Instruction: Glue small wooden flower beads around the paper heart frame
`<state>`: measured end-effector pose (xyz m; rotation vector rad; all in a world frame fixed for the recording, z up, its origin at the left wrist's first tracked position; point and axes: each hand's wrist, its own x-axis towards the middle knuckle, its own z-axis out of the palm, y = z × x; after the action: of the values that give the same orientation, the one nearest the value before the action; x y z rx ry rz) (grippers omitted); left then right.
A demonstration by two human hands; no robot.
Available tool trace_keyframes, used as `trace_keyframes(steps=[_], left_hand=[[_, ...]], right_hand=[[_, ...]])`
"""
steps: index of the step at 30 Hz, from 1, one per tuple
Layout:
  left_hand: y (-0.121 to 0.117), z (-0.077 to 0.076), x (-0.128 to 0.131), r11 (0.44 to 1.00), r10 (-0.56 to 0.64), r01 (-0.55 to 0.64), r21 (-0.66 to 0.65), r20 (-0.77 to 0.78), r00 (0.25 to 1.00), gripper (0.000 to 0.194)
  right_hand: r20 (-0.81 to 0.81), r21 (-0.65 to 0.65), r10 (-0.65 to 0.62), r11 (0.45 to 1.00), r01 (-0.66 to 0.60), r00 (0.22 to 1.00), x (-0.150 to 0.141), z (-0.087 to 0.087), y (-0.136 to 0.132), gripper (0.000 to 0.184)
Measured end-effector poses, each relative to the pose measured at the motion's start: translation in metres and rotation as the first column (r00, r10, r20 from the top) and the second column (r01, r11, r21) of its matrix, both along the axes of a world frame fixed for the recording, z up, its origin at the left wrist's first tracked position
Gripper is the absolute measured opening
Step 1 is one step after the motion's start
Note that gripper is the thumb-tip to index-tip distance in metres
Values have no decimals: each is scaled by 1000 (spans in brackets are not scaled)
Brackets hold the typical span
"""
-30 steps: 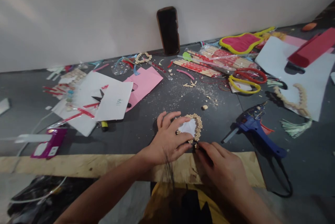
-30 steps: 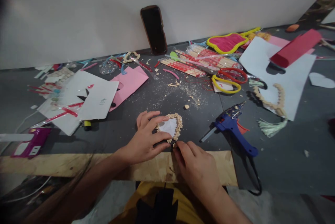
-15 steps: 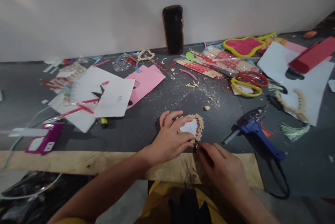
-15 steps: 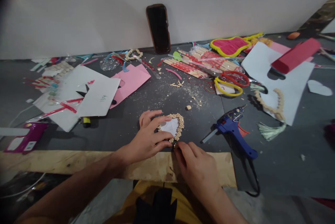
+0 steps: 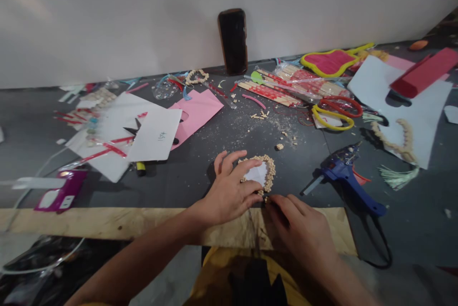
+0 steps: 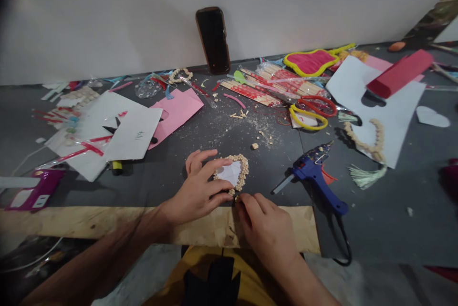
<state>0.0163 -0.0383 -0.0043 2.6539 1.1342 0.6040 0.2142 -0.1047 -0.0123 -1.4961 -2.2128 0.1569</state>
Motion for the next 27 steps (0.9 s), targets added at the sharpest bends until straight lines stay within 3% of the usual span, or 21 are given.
trace_keyframes(steps=[10, 21, 24, 27], left_hand=[[1, -4, 5, 999, 18, -18, 33, -10, 1000, 18], [-3, 0, -3, 1000, 14, -14, 5, -58, 998, 17], [-4, 2, 0, 1000, 18, -18, -7, -51, 999, 12], [-4, 2, 3, 1000, 29, -29, 5, -30, 999, 7]], right_hand=[[-16, 30, -4, 1000, 4, 1000, 2, -5, -1, 22], [-225, -101, -18, 995, -5, 974, 9, 6, 1, 17], [-186, -30, -7, 1000, 2, 983, 17, 14, 5, 16], [-36, 97, -13, 995, 16, 999, 26, 23, 15, 16]])
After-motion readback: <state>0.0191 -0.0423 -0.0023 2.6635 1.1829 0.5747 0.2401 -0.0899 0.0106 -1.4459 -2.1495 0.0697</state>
